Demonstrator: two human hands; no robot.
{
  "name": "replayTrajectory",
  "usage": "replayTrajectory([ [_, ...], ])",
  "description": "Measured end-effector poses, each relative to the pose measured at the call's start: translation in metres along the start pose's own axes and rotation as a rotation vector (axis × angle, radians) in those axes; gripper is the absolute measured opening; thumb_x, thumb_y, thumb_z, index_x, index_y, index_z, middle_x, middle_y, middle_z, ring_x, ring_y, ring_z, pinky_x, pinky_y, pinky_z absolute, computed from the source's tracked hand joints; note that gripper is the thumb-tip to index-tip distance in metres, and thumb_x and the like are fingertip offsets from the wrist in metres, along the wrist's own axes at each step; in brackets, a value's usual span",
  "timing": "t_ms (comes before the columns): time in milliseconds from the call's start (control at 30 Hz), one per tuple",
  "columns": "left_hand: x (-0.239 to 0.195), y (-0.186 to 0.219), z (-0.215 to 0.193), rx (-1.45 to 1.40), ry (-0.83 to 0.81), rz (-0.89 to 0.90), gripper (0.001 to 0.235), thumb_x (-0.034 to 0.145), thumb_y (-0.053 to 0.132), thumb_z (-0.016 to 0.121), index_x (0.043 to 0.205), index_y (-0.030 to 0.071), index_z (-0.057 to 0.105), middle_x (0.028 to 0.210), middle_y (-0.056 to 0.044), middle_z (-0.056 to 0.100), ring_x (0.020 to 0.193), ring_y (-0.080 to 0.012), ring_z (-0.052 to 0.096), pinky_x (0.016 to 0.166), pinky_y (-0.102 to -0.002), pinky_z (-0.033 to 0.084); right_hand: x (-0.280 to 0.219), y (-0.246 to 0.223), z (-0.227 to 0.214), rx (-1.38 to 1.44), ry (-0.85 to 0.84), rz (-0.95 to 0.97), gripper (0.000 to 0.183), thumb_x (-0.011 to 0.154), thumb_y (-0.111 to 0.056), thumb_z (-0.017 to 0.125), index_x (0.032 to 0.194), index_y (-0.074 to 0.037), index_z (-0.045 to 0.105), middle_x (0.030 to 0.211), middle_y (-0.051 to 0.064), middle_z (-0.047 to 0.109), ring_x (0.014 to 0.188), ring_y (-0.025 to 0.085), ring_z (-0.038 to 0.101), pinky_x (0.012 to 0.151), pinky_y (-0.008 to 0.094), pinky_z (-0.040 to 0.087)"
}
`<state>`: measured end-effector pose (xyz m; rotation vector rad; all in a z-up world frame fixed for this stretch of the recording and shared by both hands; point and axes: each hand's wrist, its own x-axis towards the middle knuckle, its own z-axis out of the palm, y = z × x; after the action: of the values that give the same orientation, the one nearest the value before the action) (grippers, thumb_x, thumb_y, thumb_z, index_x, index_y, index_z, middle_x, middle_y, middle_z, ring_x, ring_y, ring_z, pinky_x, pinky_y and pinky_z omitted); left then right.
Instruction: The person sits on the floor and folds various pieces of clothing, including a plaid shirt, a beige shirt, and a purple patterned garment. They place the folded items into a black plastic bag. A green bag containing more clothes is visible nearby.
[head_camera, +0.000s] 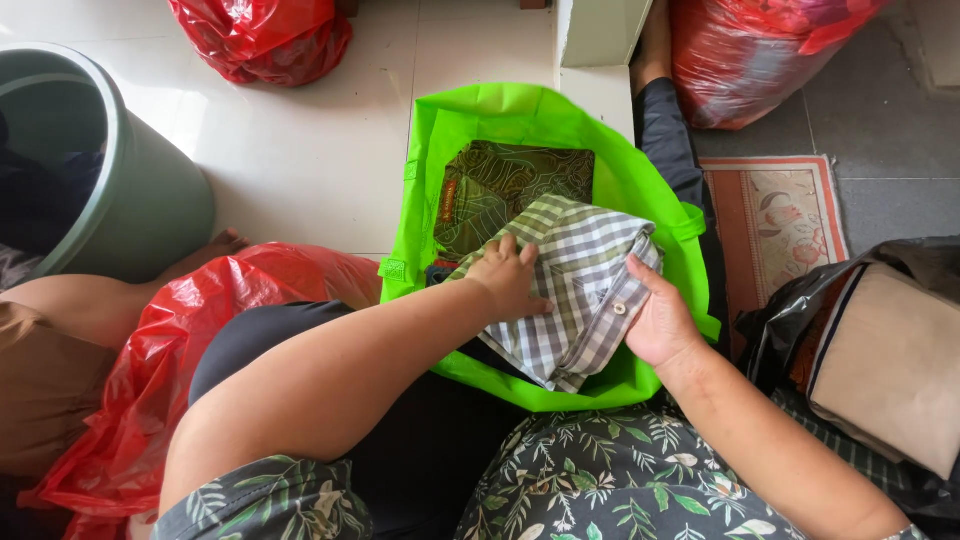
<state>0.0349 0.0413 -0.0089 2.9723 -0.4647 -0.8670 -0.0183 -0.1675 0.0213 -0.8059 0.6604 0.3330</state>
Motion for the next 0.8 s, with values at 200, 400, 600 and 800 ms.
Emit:
replayTrajectory([
  [200, 0.008, 0.003, 0.006, 0.024, -0.097, 0.045, 0.116, 0.065, 0.086, 0.069, 0.155, 0.025, 0.029, 0.148, -0.012, 0.034, 0.144, -0.0365, 0.034, 0.102, -0.057, 0.049, 0.033, 0.004, -0.024, -0.084, 0.047, -0.003, 0.033, 0.087, -0.014, 0.078, 0.119, -0.006, 0.071, 0.114, 0.011, 0.075, 0.101, 0.029, 0.074, 0.091, 0.055, 0.059],
  [400, 0.011, -0.007, -0.019, -0.38, 0.316, -0.048, 0.064, 0.078, 0.07, 0.071, 0.107, 0.015, 0.054, 0.126, -0.013, 0.05, 0.12, -0.0393, 0.061, 0.095, -0.049, 0.057, 0.006, 0.0, 0.0, -0.164, -0.026, -0.299, 0.02, 0.09, -0.008, 0.075, 0.11, -0.01, 0.073, 0.102, 0.013, 0.076, 0.091, 0.027, 0.076, 0.081, 0.051, 0.064],
  [600, -0.108, 0.046, -0.119, -1.022, 0.544, 0.467, 0.08, 0.085, 0.063, 0.069, 0.133, 0.005, 0.045, 0.127, -0.027, 0.053, 0.122, -0.0493, 0.062, 0.093, -0.054, 0.059, -0.039, -0.06, 0.045, -0.1, -0.153, -0.483, 0.027, 0.091, -0.011, 0.073, 0.118, -0.013, 0.069, 0.106, 0.016, 0.075, 0.087, 0.027, 0.077, 0.073, 0.043, 0.065],
  [800, -0.108, 0.043, -0.129, -1.207, 0.495, 0.325, 0.103, 0.065, 0.046, 0.092, 0.135, 0.009, 0.026, 0.128, -0.034, 0.057, 0.123, -0.0583, 0.057, 0.102, -0.066, 0.052, -0.079, -0.048, 0.099, -0.29, -0.676, -0.432, 0.077, 0.1, -0.063, 0.032, 0.154, -0.01, 0.044, 0.167, 0.002, 0.031, 0.147, 0.017, 0.035, 0.126, 0.048, 0.013],
])
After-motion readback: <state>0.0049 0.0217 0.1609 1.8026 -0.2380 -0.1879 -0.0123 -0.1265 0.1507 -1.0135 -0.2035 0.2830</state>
